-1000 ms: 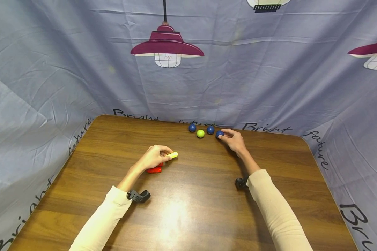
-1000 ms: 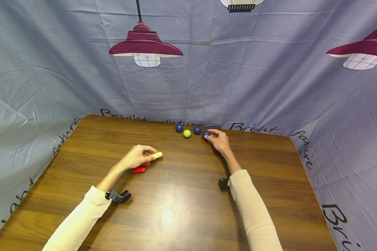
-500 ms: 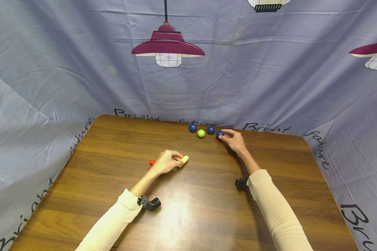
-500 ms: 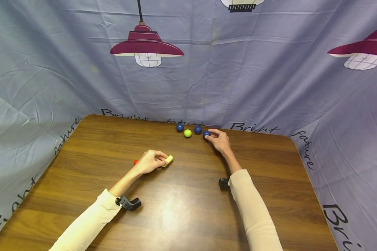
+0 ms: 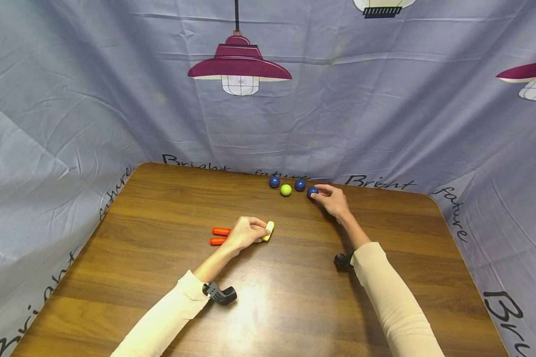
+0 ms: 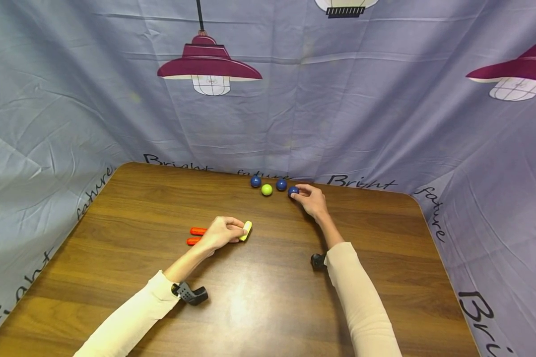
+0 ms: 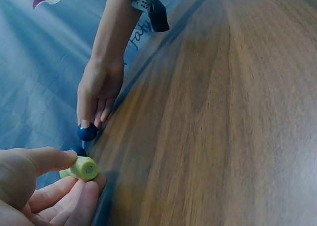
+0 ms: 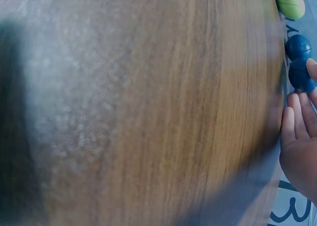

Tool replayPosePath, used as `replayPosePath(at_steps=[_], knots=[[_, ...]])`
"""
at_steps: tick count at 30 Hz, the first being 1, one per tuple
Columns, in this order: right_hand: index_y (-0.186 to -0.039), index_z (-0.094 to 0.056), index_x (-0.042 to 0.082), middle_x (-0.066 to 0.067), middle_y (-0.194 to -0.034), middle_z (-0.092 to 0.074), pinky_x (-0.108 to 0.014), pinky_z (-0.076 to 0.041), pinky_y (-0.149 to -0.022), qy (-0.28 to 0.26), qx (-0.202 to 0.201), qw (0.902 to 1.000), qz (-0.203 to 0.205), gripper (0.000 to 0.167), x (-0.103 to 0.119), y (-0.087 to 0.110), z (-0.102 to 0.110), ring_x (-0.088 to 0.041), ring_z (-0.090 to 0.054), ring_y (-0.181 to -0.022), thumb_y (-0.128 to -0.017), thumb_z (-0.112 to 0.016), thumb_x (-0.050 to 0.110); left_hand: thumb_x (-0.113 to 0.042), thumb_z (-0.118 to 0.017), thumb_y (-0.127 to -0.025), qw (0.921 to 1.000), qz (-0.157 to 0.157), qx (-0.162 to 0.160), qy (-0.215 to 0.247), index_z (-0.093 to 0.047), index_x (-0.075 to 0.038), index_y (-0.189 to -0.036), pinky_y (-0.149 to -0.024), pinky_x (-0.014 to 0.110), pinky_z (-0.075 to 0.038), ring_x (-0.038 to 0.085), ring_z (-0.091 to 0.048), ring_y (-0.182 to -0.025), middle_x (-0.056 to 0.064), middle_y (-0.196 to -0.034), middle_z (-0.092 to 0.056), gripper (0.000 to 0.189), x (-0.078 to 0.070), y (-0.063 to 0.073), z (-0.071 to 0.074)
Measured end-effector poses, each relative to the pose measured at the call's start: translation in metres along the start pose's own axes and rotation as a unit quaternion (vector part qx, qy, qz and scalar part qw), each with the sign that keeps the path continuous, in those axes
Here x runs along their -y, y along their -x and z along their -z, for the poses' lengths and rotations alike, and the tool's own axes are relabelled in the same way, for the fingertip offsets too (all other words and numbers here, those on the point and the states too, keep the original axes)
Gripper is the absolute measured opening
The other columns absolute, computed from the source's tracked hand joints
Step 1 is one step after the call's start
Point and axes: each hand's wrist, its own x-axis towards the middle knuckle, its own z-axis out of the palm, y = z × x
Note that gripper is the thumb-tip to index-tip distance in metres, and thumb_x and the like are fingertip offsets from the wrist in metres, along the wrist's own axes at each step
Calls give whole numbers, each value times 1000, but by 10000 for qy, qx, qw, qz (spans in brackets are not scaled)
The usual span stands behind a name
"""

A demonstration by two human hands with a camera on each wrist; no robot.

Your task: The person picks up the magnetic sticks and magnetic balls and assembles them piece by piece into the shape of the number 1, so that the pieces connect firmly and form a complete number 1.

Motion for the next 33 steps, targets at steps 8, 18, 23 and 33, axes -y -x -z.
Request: replayPosePath(at_steps=[8,18,23,33], knots=[[-133,-61,2,-21,-128,-62,-45,-41,-106,-209,60,9997,74,47,1,1,-6,-35,-58,-121,-92,-74,21,-1,-73,-88,9999,58,66,124,-68,9,-107,-68,27,-58,13,-67,-74,14,-91,-73,22,3,-1,-9],[-132,-61,0,-22,-126,-63,-44,-44,-103,-304,208,9989,281,43,2,5,-11,-35,-60,-118,-93,-73,17,1,-71,-86,9995,-151,143,218,-66,12,-105,-70,29,-58,14,-66,-77,16,-90,-73,22,2,-3,-24],[-130,-63,0,-23,-124,-64,-43,-45,-101,-368,232,9985,344,42,4,7,-14,-35,-61,-116,-92,-74,15,0,-72,-87,9995,-106,125,269,-66,11,-106,-71,29,-58,13,-65,-75,15,-89,-72,23,1,-6,-28],[-131,-63,1,-21,-124,-64,-42,-48,-98,-382,329,9979,395,44,7,14,-18,-33,-62,-115,-92,-75,18,0,-72,-86,9989,-157,161,411,-66,11,-105,-70,26,-57,12,-65,-75,15,-89,-72,23,1,-7,-38]])
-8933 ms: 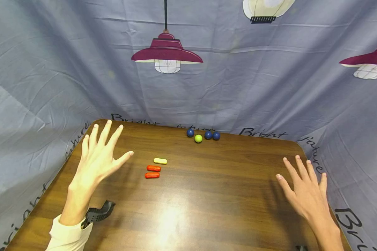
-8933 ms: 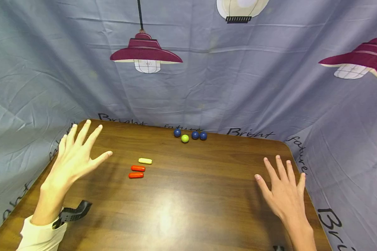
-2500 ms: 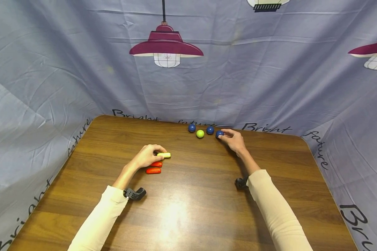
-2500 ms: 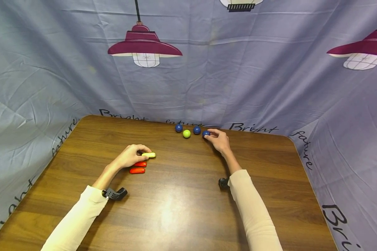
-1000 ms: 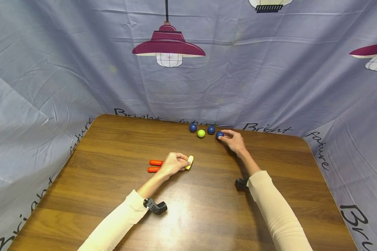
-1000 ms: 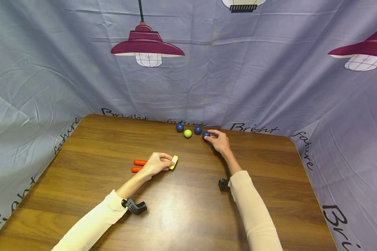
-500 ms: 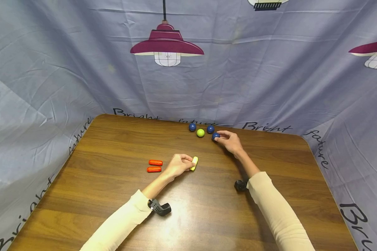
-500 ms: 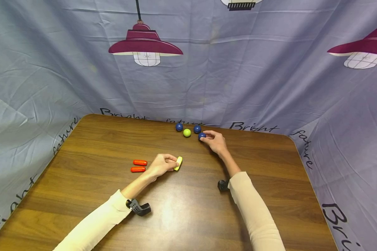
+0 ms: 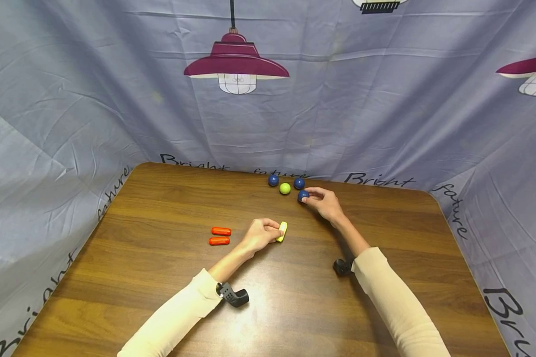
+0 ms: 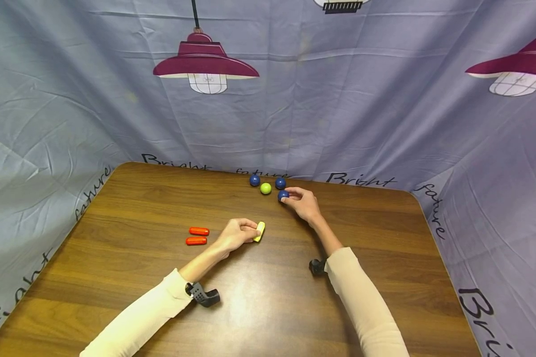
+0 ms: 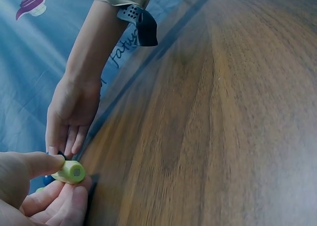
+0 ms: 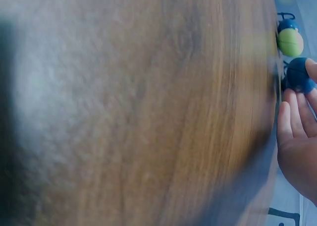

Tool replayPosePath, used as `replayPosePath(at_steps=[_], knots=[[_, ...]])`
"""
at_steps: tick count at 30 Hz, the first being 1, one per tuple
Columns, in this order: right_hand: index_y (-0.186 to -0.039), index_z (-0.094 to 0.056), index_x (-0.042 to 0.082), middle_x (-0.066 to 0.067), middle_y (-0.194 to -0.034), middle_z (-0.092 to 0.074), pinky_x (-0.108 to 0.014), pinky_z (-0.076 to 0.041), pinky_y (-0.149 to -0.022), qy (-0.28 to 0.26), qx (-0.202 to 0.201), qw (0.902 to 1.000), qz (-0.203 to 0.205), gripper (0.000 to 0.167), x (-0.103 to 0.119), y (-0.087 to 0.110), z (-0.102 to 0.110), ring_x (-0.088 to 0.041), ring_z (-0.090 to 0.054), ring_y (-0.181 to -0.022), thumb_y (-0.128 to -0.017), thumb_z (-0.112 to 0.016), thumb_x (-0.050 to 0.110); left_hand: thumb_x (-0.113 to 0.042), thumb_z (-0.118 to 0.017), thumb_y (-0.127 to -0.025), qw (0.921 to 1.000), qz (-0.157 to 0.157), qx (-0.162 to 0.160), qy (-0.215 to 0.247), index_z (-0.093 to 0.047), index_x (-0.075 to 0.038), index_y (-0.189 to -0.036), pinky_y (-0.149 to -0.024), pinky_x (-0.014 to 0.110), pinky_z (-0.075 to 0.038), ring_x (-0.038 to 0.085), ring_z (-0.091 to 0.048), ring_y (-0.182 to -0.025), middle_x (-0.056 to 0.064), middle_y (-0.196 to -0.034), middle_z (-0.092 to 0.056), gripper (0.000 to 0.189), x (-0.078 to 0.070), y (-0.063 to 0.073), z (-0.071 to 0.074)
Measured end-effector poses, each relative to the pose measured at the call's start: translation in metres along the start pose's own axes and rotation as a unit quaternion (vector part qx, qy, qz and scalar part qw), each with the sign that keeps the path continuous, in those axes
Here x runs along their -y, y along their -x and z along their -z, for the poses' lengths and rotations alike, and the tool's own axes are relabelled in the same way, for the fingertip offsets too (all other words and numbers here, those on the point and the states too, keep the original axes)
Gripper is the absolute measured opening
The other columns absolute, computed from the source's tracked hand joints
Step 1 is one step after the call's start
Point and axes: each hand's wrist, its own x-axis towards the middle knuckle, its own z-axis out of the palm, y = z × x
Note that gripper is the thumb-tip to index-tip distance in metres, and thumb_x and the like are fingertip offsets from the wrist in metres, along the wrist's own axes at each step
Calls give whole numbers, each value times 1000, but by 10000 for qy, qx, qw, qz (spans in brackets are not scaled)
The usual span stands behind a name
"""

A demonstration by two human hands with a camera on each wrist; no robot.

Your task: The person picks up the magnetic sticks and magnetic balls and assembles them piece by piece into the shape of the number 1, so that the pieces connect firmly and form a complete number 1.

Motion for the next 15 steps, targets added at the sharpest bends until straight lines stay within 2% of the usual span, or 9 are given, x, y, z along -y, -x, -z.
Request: replayPosePath(at_steps=[5,15], knots=[[-130,-62,1,-21,-124,-64,-41,-49,-97,-46,10,10000,11,43,0,4,-2,-33,-62,-115,-92,-74,16,0,-71,-87,10000,-49,-6,65,-65,12,-105,-71,26,-57,11,-64,-76,14,-89,-72,22,0,-1,-4],[-131,-61,1,-21,-128,-62,-42,-49,-98,-226,138,9996,-45,44,2,9,-4,-33,-60,-118,-92,-74,15,0,-72,-87,9996,53,-26,261,-65,12,-109,-71,26,-57,12,-65,-77,15,-92,-72,25,0,-6,-9]])
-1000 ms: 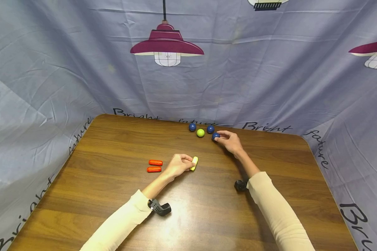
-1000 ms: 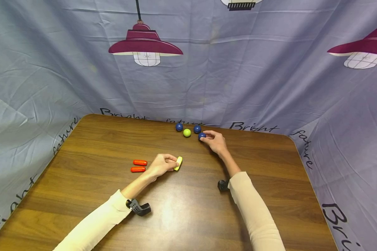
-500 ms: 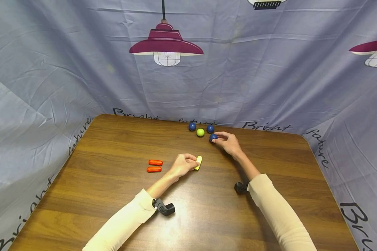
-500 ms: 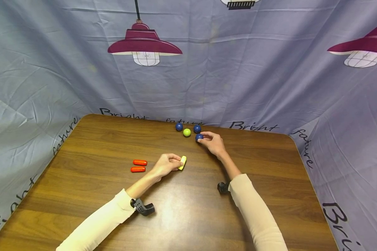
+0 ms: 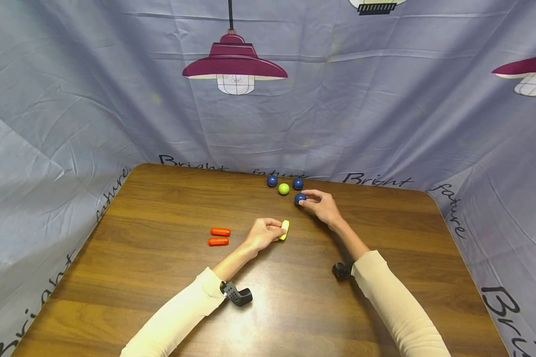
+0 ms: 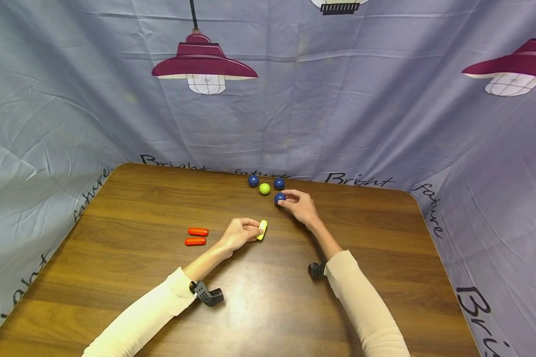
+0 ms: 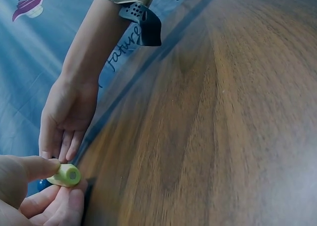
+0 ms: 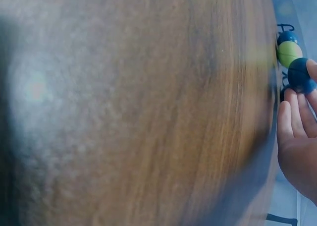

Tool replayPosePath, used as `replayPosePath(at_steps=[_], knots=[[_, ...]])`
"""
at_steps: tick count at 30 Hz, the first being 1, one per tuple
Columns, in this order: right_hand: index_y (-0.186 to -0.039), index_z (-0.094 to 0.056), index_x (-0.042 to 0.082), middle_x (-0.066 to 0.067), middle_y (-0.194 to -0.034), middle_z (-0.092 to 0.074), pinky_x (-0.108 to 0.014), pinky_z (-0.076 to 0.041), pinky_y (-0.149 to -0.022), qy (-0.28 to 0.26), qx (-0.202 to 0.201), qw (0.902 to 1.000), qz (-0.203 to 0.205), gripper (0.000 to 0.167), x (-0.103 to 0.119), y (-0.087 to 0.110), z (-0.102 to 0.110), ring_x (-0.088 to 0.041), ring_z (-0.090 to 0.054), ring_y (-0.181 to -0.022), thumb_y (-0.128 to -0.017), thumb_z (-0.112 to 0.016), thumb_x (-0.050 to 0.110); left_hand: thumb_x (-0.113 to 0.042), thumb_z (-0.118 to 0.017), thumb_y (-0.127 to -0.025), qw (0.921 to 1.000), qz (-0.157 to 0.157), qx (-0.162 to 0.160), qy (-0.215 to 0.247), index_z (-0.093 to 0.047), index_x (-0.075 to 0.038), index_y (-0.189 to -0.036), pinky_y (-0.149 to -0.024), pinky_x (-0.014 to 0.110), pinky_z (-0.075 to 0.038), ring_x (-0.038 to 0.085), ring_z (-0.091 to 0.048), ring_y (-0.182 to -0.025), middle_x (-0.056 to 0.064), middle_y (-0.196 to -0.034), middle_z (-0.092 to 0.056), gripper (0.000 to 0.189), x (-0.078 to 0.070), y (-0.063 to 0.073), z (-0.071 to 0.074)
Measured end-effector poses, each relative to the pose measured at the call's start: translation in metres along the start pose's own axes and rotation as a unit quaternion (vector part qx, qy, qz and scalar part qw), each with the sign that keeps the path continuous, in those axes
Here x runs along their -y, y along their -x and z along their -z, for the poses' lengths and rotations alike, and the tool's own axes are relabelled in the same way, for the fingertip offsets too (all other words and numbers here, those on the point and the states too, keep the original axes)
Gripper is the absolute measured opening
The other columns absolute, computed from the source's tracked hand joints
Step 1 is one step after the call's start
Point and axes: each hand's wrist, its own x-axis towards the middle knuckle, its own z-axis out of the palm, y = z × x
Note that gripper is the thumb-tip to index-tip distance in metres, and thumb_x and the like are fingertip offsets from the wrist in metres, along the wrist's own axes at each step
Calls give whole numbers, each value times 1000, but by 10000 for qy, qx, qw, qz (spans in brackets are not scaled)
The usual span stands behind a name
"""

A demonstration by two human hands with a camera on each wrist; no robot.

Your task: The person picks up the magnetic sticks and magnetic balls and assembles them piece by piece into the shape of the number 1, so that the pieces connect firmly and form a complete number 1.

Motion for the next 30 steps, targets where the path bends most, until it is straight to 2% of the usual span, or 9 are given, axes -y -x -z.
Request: replayPosePath(at_steps=[7,19,24,30], knots=[[-129,-63,1,-20,-126,-63,-43,-48,-99,-174,4,9998,3,42,-1,3,0,-33,-61,-117,-91,-75,15,1,-71,-88,10000,10,-3,-20,-65,12,-110,-72,26,-57,12,-65,-78,16,-94,-72,26,-1,-2,-5],[-128,-63,0,-19,-124,-64,-34,-51,-93,-157,67,9999,17,43,-4,7,-5,-32,-62,-116,-90,-76,15,-1,-72,-88,9999,127,21,50,-65,11,-111,-74,28,-58,14,-66,-79,15,-95,-72,26,-1,-5,-9],[-128,-64,0,-20,-124,-64,-37,-51,-95,-226,167,9996,46,43,-3,9,-9,-33,-61,-116,-90,-76,15,-1,-72,-88,10000,65,2,48,-66,10,-109,-72,27,-57,12,-65,-77,14,-93,-72,25,0,-8,-11],[-127,-64,0,-20,-124,-64,-38,-51,-95,-312,265,9991,84,42,0,9,-12,-33,-61,-117,-90,-77,15,1,-70,-89,9999,-42,33,131,-65,11,-116,-70,24,-56,10,-64,-76,15,-93,-72,29,0,-10,-12]])
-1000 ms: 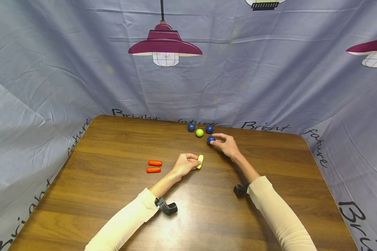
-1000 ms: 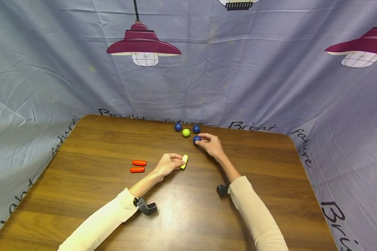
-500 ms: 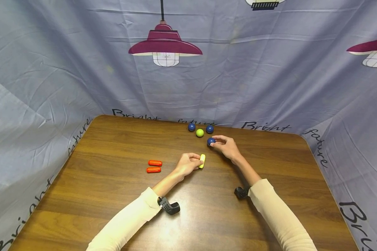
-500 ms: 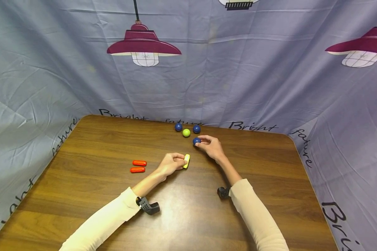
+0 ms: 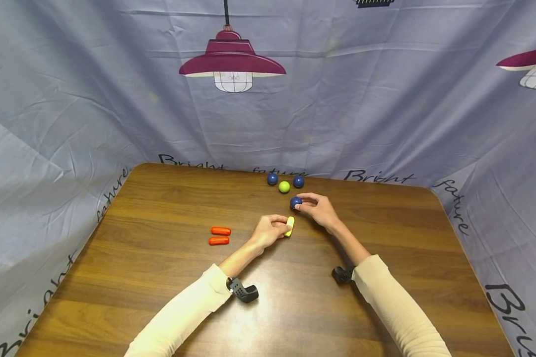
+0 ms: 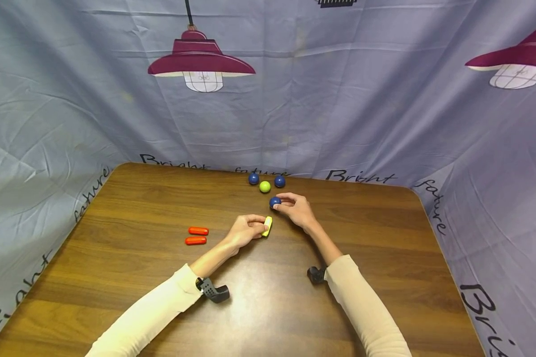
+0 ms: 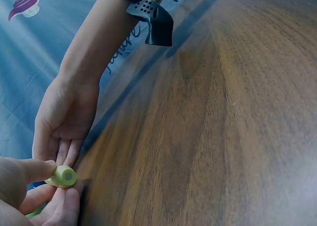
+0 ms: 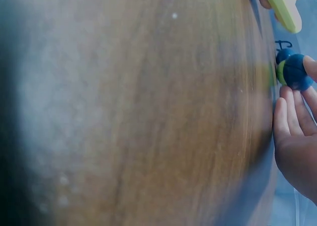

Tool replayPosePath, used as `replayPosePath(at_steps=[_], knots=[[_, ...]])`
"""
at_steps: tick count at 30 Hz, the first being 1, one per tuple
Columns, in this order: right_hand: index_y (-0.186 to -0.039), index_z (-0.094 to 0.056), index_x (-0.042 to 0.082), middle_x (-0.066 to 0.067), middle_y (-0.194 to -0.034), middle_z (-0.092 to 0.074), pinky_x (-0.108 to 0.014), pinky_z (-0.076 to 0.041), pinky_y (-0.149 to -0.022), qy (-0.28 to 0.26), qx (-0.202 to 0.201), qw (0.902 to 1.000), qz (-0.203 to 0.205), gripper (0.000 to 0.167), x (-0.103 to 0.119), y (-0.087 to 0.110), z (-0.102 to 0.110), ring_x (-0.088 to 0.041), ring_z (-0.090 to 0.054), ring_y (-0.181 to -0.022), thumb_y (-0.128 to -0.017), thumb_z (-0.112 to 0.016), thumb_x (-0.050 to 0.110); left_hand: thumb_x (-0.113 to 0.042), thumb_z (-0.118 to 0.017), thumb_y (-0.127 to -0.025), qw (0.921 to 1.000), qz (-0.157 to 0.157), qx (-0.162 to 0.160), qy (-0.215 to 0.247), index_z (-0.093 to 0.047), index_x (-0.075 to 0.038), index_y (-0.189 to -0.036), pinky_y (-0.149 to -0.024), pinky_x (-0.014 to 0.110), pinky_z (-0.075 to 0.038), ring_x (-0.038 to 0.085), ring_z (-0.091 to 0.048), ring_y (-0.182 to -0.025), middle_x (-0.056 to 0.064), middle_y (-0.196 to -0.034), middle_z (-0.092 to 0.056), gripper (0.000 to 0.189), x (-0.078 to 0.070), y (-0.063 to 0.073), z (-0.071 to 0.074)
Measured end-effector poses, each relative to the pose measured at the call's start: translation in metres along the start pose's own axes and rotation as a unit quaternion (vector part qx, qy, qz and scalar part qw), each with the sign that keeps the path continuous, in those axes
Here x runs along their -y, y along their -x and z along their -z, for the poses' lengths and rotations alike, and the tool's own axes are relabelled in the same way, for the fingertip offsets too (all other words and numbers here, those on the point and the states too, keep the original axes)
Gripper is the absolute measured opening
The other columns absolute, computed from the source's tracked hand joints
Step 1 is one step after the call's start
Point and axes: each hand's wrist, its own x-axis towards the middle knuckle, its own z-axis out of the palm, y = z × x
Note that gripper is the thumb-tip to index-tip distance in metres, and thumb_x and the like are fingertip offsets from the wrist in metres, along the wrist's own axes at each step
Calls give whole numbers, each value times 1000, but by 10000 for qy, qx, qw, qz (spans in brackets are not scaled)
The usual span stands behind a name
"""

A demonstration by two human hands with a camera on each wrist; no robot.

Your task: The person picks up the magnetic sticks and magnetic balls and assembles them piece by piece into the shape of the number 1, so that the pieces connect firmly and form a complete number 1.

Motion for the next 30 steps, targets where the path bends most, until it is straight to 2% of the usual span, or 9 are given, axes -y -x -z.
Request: replayPosePath(at_steps=[13,22,30], knots=[[-127,-64,-1,-20,-122,-65,-31,-52,-91,-42,46,10000,27,42,5,-1,-2,-32,-62,-114,-90,-76,13,-1,-70,-90,9998,-87,-188,56,-66,10,-118,-71,25,-57,11,-65,-77,16,-95,-72,30,-5,-5,-1],[-126,-65,1,-18,-123,-64,-34,-51,-93,76,65,9999,-59,40,2,2,-4,-31,-61,-115,-90,-76,14,0,-69,-90,9994,-21,-333,92,-65,10,-118,-70,24,-56,12,-64,-77,15,-94,-72,30,-3,-5,-4],[-127,-63,-1,-19,-122,-64,-31,-51,-91,117,85,9999,-56,41,0,2,-3,-30,-62,-113,-90,-75,14,0,-69,-90,9991,-71,-391,110,-64,11,-119,-71,25,-56,15,-66,-79,16,-95,-72,31,-2,-6,-7]])
